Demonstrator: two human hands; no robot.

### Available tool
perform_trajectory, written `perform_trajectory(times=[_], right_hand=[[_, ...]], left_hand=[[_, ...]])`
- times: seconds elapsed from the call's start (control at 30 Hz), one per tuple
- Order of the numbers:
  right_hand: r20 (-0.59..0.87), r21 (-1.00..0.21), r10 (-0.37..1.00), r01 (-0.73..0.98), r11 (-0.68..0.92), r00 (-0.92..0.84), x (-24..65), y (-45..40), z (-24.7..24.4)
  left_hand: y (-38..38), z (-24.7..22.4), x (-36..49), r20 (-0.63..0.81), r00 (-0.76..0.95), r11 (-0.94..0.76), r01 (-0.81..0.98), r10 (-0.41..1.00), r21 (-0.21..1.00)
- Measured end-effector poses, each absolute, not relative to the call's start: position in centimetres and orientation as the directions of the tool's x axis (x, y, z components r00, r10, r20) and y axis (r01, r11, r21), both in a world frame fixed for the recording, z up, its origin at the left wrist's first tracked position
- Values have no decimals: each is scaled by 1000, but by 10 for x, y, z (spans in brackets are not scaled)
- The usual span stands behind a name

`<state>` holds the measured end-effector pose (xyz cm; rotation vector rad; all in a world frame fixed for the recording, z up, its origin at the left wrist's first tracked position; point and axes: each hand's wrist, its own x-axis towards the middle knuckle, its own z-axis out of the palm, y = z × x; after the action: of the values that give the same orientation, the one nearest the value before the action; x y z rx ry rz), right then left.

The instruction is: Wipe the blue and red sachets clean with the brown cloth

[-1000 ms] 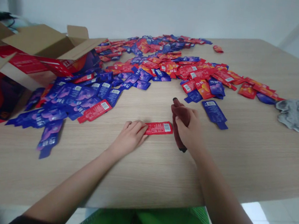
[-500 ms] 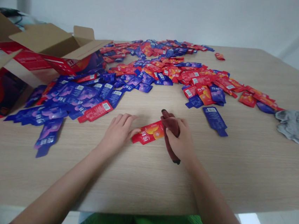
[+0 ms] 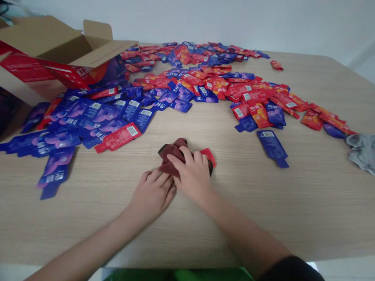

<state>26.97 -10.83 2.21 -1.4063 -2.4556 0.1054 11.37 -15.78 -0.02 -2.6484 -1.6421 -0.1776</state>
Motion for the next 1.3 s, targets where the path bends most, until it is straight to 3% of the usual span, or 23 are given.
perform_trajectory(times=[0.17, 0.37, 0.5, 0.57, 0.7, 0.8, 0.9, 1.03, 1.1, 1.2, 1.3], right_hand=[[221, -122, 916, 922, 366, -335, 304, -101, 4], [203, -285, 939, 900, 328, -278, 350, -81, 13], [378, -334, 897, 870, 362, -228, 322, -95, 26], [378, -310, 873, 846, 433, -308, 298, -107, 27], [217, -150, 866, 861, 486, -451, 279, -117, 13], [210, -126, 914, 918, 377, -346, 306, -108, 2], [231, -200, 947, 942, 269, -222, 340, -96, 3], [334, -259, 929, 932, 253, -159, 338, -94, 17], [376, -255, 897, 905, 341, -232, 316, -101, 23], [288, -178, 853, 851, 494, -436, 286, -111, 21], [202, -100, 873, 878, 468, -443, 288, -113, 10]], left_hand=[[-161, -1, 118, 115, 430, -436, 900, 895, 26], [-160, 0, 116, 103, 439, -443, 896, 893, 28], [-159, 0, 114, 109, 467, -472, 881, 878, 27], [-160, 1, 114, 102, 464, -469, 882, 880, 33], [-161, 1, 115, 87, 443, -447, 894, 892, 35], [-162, 0, 116, 104, 431, -436, 899, 896, 29], [-162, -1, 117, 101, 435, -439, 898, 895, 26], [-162, -1, 118, 89, 437, -441, 897, 895, 24], [-162, -1, 118, 90, 432, -435, 900, 897, 25], [-161, 0, 118, 80, 431, -435, 900, 899, 27], [-161, 1, 117, 75, 436, -439, 898, 897, 26]])
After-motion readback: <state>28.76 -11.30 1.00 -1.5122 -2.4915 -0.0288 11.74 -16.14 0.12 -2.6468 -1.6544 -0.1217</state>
